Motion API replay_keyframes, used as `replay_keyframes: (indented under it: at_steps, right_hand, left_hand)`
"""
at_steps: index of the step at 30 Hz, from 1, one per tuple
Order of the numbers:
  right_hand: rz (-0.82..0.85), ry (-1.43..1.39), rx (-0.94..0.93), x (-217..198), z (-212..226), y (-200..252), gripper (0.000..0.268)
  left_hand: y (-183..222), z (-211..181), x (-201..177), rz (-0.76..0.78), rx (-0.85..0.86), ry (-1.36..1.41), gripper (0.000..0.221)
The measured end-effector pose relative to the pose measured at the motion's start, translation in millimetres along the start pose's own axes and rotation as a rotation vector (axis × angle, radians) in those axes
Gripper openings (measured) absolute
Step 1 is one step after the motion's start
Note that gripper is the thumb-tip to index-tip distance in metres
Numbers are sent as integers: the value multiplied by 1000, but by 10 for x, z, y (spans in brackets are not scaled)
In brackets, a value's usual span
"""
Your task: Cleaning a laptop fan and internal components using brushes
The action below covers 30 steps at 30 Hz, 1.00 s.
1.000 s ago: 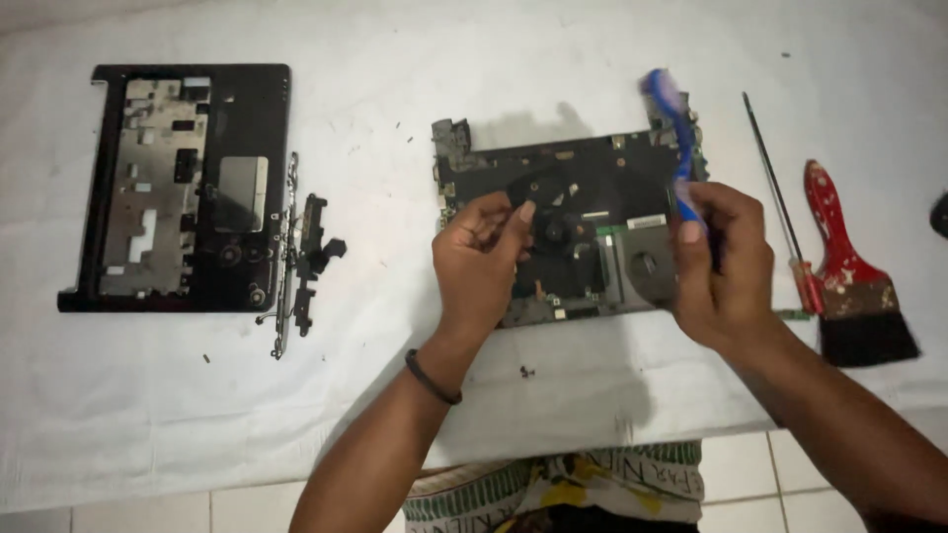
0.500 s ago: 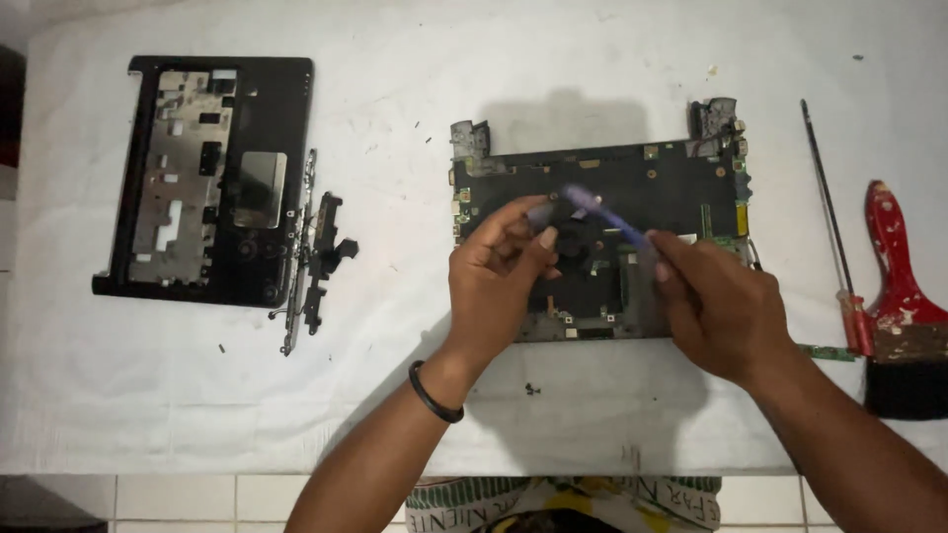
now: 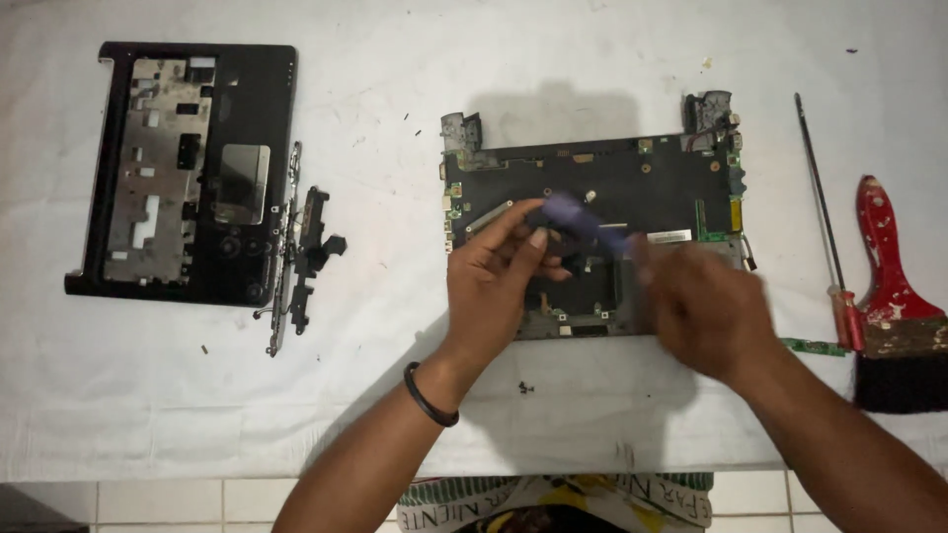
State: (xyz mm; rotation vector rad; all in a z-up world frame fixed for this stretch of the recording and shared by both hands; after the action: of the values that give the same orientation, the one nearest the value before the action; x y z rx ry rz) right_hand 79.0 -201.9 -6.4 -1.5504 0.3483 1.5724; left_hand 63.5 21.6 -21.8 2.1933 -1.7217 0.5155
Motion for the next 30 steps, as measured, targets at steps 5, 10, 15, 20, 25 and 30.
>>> replay_keyframes:
  at_steps: [5,10,15,20,25,30]
  right_hand:
    - [3,18,22,-100,94,-124,7]
    - [-36,62,33,-153,92,-143,16]
    - [50,13,37,-106,59,-87,18]
    - [468,110,86,213,-71,64,16]
    - [566,-17,432,49,-117,-20,11]
    - [50,-36,117,-139,28,-81,15]
  left_hand:
    - [-2,8,-8,-5,-8,8,30]
    - [-30,69,-35,-2,11,-46,32]
    - [-29,62,-37,-1,11,-75,32]
    - [-18,32,-25,1,27,-87,32]
    - [-25,11,-50,-27,63,-94,29]
    - [-21,-40,-52,-48,87,-127,29]
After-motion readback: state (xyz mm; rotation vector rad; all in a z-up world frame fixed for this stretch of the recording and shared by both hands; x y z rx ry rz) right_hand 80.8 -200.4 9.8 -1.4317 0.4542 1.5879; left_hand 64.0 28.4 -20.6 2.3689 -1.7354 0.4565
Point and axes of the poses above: each hand's wrist, its own y-axis away from the middle knuckle, its own x-axis out of the palm, z = x × y, the point moved 6 cm from there along -y, towards the middle knuckle, and after that the axes turned 4 degrees about -x, right-handed, at the moved point
